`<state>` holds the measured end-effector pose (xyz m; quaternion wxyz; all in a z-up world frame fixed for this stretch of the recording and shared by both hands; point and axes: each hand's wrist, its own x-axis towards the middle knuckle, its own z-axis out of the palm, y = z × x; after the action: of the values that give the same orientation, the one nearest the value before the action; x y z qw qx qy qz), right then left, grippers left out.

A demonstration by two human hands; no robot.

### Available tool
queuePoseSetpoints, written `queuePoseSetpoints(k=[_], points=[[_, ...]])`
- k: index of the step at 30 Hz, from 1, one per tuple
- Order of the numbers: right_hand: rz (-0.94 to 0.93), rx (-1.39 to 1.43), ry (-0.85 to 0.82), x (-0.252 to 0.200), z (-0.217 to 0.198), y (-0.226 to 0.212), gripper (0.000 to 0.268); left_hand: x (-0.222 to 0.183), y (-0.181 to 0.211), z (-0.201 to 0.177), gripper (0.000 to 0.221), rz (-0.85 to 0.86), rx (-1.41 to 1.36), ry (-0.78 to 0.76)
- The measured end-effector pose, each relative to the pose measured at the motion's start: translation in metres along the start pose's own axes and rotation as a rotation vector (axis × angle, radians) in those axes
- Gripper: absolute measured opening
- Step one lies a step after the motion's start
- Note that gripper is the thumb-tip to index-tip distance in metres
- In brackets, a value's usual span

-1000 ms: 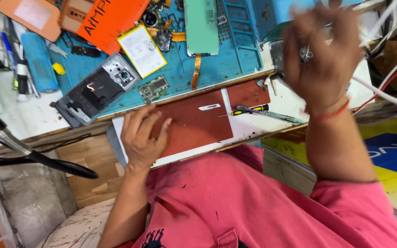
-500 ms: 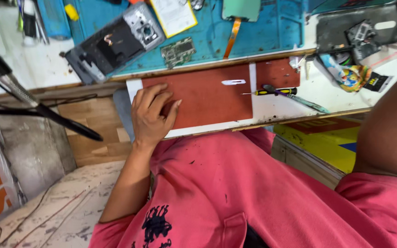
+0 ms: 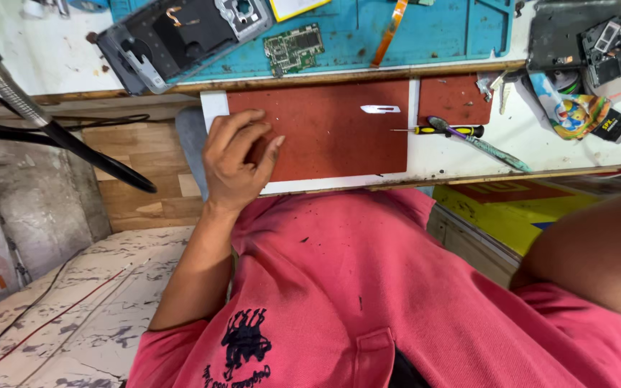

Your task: The person handles a phone circuit board, uses a screwdriver to pry components from a phone housing, and removes the internal frame while working over a red mat.

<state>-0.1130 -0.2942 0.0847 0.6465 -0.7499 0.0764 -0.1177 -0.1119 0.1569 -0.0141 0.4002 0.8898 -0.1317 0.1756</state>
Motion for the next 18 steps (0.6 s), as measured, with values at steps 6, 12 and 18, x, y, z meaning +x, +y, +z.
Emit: queuePoseSetpoints(k=[6,12,18], points=[[0.283,0.226,-0.382,0.001,0.085,0.02,0.024,0.008,0.007,-0.02,0.067,-0.034,-0.267,-0.065],[0.556,0.108,-0.546,-0.004,0.152,0.055,0.022,0.011,0.002,-0.031,0.111,-0.041,-0.042,-0.316],[0.564,-0.123,-0.632,-0.001,0.166,0.068,0.022,-0.003,-0.009,-0.024,0.093,-0.025,0.072,-0.313]])
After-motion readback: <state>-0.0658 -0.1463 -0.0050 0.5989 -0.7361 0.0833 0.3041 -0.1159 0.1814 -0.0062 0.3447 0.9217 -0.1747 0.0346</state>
